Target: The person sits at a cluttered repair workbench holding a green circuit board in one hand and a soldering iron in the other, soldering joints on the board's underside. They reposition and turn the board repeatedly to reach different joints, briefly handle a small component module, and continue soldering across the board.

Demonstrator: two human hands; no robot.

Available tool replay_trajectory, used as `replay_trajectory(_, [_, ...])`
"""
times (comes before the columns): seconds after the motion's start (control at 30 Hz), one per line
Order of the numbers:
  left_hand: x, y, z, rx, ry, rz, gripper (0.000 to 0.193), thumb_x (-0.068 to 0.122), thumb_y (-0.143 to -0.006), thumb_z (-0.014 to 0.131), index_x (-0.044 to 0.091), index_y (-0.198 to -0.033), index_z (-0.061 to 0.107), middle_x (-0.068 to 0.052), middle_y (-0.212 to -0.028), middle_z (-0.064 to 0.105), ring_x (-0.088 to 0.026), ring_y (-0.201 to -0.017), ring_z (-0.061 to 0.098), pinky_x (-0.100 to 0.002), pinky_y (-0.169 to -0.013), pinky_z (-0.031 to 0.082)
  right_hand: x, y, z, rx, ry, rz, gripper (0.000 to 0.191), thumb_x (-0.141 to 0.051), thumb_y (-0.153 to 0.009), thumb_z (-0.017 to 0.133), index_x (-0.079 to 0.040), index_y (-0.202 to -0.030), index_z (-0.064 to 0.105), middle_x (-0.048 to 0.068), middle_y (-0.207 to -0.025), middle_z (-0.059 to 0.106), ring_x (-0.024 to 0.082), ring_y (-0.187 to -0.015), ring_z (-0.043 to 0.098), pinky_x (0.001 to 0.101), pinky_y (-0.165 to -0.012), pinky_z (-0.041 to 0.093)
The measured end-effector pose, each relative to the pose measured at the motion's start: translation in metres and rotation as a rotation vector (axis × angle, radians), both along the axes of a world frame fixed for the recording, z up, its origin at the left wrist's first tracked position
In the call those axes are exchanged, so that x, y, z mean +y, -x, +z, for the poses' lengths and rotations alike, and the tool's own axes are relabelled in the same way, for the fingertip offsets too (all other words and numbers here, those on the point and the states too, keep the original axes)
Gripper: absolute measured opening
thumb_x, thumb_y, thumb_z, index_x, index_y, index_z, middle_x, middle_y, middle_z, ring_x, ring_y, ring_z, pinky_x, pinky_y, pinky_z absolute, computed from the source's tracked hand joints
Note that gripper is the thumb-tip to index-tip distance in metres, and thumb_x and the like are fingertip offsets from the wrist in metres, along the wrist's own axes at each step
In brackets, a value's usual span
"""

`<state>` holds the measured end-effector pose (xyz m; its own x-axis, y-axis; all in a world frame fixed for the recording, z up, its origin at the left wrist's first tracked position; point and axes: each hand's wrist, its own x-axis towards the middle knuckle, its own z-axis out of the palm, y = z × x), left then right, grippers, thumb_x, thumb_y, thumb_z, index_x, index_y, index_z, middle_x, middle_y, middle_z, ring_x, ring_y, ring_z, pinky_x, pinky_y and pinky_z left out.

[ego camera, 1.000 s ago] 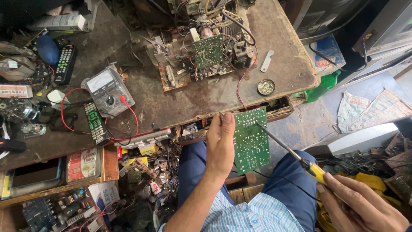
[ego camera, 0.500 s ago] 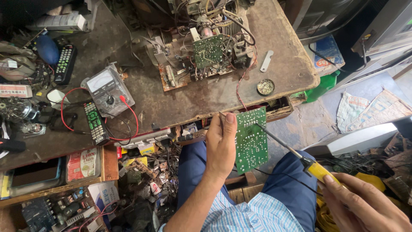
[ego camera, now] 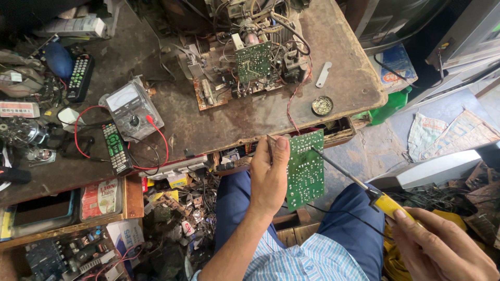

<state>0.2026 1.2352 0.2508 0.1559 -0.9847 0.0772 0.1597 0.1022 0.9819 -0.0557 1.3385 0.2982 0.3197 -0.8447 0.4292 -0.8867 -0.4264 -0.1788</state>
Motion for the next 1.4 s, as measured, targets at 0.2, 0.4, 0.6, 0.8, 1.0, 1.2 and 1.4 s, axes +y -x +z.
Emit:
replay_trajectory(0.2, [-0.004,-0.003,-0.004,0.168,-0.069,-0.057,0.043,0.046,-0.108,0.047,0.007,-0.097,0.059,0.007,-0.087,0.05,-0.004,-0.082,0.042,-0.022,-0.074,0.038,0.008,-0.009,-0.008,-0.375,-0.172,-0.375,0.036,-0.005,-0.079,0.081,0.003,-0.113,0.074,0.022,-0.101,0.075,0.027,-0.089,0.076,0.0316,-0.071,0.062])
replay_trajectory(0.4, [-0.005,-0.001,-0.004,0.247,-0.073,-0.092,0.043,0.046,-0.109,0.048,0.006,-0.097,0.059,0.007,-0.089,0.05,-0.005,-0.084,0.043,-0.023,-0.078,0.039,0.008,-0.009,-0.009,-0.344,-0.208,-0.363,0.033,-0.007,-0.08,0.081,0.002,-0.112,0.076,0.021,-0.097,0.077,0.025,-0.091,0.077,0.0331,-0.078,0.062])
replay_trajectory(0.6, [-0.004,-0.001,-0.003,0.237,-0.048,-0.107,0.042,0.046,-0.108,0.047,0.007,-0.099,0.06,0.007,-0.09,0.052,-0.004,-0.084,0.043,-0.022,-0.078,0.039,0.008,-0.011,-0.01,-0.48,-0.272,-0.395,0.035,-0.006,-0.079,0.081,0.002,-0.113,0.076,0.02,-0.097,0.077,0.022,-0.089,0.077,0.0309,-0.074,0.062])
replay_trajectory(0.8, [-0.004,-0.001,-0.001,0.135,-0.002,-0.094,0.042,0.044,-0.11,0.048,0.004,-0.105,0.062,0.007,-0.089,0.051,-0.003,-0.081,0.04,-0.021,-0.072,0.035,0.0,0.0,-0.032,-0.632,-0.321,-0.402,0.032,-0.004,-0.084,0.079,0.003,-0.115,0.076,0.017,-0.097,0.079,0.016,-0.084,0.075,0.0264,-0.075,0.058])
replay_trajectory(1.0, [-0.003,0.0,0.001,0.108,0.042,-0.103,0.04,0.042,-0.109,0.05,0.004,-0.111,0.063,0.008,-0.089,0.052,-0.002,-0.081,0.04,-0.021,-0.073,0.035,-0.001,0.014,-0.051,-0.677,-0.362,-0.37,0.03,-0.002,-0.085,0.076,0.002,-0.115,0.077,0.014,-0.094,0.08,0.014,-0.081,0.074,0.0252,-0.073,0.057])
replay_trajectory(1.2, [-0.002,0.0,0.002,0.057,0.05,-0.123,0.039,0.041,-0.11,0.051,0.005,-0.107,0.062,0.008,-0.083,0.049,-0.002,-0.077,0.039,-0.021,-0.068,0.034,-0.008,0.023,-0.067,-0.758,-0.365,-0.25,0.028,0.001,-0.087,0.073,0.0,-0.115,0.076,0.013,-0.097,0.08,0.013,-0.084,0.076,0.025,-0.077,0.061])
replay_trajectory(1.4, [-0.001,0.0,0.003,0.014,0.054,-0.127,0.038,0.042,-0.109,0.052,0.005,-0.103,0.061,0.008,-0.083,0.049,-0.002,-0.076,0.039,-0.022,-0.067,0.035,-0.008,0.027,-0.072,-0.727,-0.355,-0.247,0.029,0.001,-0.086,0.074,0.0,-0.115,0.076,0.012,-0.097,0.08,0.014,-0.083,0.076,0.0251,-0.077,0.06])
